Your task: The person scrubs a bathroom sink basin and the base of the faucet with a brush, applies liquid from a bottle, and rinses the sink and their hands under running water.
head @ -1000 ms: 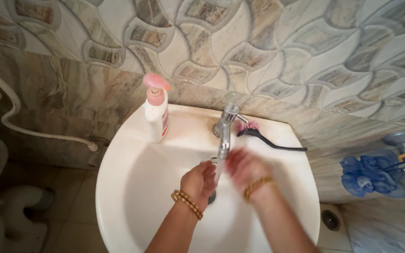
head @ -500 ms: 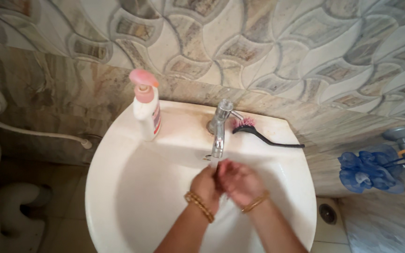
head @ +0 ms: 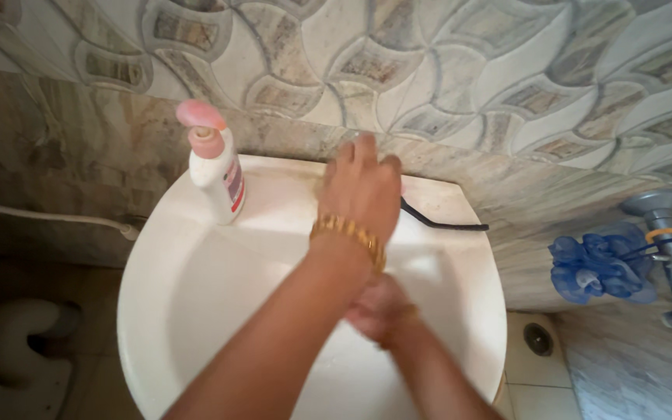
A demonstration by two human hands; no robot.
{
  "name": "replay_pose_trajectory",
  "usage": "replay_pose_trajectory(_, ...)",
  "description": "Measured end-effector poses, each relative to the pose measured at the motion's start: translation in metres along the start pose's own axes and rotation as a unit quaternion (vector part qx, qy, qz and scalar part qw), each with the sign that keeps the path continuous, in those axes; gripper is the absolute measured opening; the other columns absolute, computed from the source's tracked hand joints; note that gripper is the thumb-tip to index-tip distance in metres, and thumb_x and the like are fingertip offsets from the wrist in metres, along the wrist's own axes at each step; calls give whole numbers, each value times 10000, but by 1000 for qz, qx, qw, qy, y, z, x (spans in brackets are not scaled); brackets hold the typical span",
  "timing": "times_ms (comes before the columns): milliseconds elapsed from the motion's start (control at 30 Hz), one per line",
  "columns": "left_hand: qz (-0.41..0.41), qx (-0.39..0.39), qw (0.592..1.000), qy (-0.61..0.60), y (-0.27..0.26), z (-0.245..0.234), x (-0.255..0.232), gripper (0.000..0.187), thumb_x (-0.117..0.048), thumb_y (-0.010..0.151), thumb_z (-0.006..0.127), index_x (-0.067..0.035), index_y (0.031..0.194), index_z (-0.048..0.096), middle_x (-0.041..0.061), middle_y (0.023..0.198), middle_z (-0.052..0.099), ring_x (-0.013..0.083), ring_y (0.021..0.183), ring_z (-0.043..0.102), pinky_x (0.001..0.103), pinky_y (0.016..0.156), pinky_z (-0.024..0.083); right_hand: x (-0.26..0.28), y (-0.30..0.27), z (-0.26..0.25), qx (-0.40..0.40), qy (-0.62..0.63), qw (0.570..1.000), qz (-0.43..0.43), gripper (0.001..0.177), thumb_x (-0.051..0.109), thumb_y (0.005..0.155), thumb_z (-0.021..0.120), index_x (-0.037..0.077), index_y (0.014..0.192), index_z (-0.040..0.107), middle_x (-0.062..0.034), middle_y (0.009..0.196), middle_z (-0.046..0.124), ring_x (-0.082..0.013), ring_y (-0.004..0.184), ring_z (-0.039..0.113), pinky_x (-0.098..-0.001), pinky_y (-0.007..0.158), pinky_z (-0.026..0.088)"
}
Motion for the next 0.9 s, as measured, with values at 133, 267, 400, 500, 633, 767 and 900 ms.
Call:
replay_pose_trajectory(133, 10, -35, 998, 58, 12, 21, 7, 228, -292, 714, 737, -67, 714, 775, 160, 1135, 581, 350, 1092, 541, 456, 953, 483, -20, 10, 20, 77, 109, 991, 15, 319, 203, 1007, 498, 2, 1222, 619, -136, 1191, 692, -291, 1083, 661, -471, 968, 525)
replay_pose_trajectory(267, 21, -97, 991, 91, 8, 39, 23, 104, -134, 763, 721, -58, 699, 753, 119, 1194, 596, 318, 1106, 562, 403, 955, 513, -15, 22, -1, 69, 156, 985, 17, 287, 177, 977, 497, -6, 1157, 625, -145, 1156, 704, -280, 1042, 676, -426, 906, 544)
replay_pose_trajectory(400, 140, -27, 990, 23, -5, 18, 57, 93, -101, 796, 712, -43, 729, 743, 128, 1132, 607, 315, 1104, 588, 403, 930, 528, 33, -2, -44, 150, 235, 960, 32, 184, 131, 1000, 547, -10, 1084, 632, -123, 1065, 681, -250, 994, 679, -371, 854, 567)
replay_pose_trajectory(500, 154, -8, 988, 4, -12, 2, 61, 73, -68, 782, 686, -28, 792, 747, 135, 1163, 625, 325, 1114, 597, 404, 907, 529, 100, -30, -68, 221, 87, 971, -22, 188, 142, 1021, 577, -16, 1093, 652, -152, 1021, 699, -262, 949, 688, -340, 727, 554)
replay_pose_trajectory(633, 122, -59, 990, -36, -28, -6, 50, 224, -28, 825, 676, -6, 1043, 722, 168, 1322, 608, 347, 1207, 583, 411, 1005, 512, 150, -53, -77, -115, -202, 970, 71, 231, 192, 950, 574, -5, 1036, 659, -118, 969, 724, -249, 869, 718, -397, 837, 612)
replay_pose_trajectory(767, 71, -8, 996, -58, -101, -29, 66, 377, -115, 861, 702, -2, 1220, 687, 208, 1330, 582, 394, 1219, 561, 448, 1037, 470, 176, -54, -74, -100, -563, 820, 28, 274, 130, 836, 643, 19, 1071, 732, -135, 977, 770, -251, 851, 737, -461, 789, 632)
replay_pose_trajectory(900, -108, 254, 956, 104, -161, -60, 92, 323, -271, 862, 689, -105, 1137, 720, 123, 1250, 611, 317, 1181, 583, 429, 998, 492, 176, -35, -51, -177, -783, 478, -355, 328, 270, 891, 697, 96, 1169, 704, -145, 1081, 679, -298, 890, 684, -439, 786, 574)
Point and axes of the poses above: each hand's wrist, its own y-axis towards the middle knuckle, its own z-axis out of the palm, x = y × z, the point moved 1 cm from there along y, towards the middle knuckle
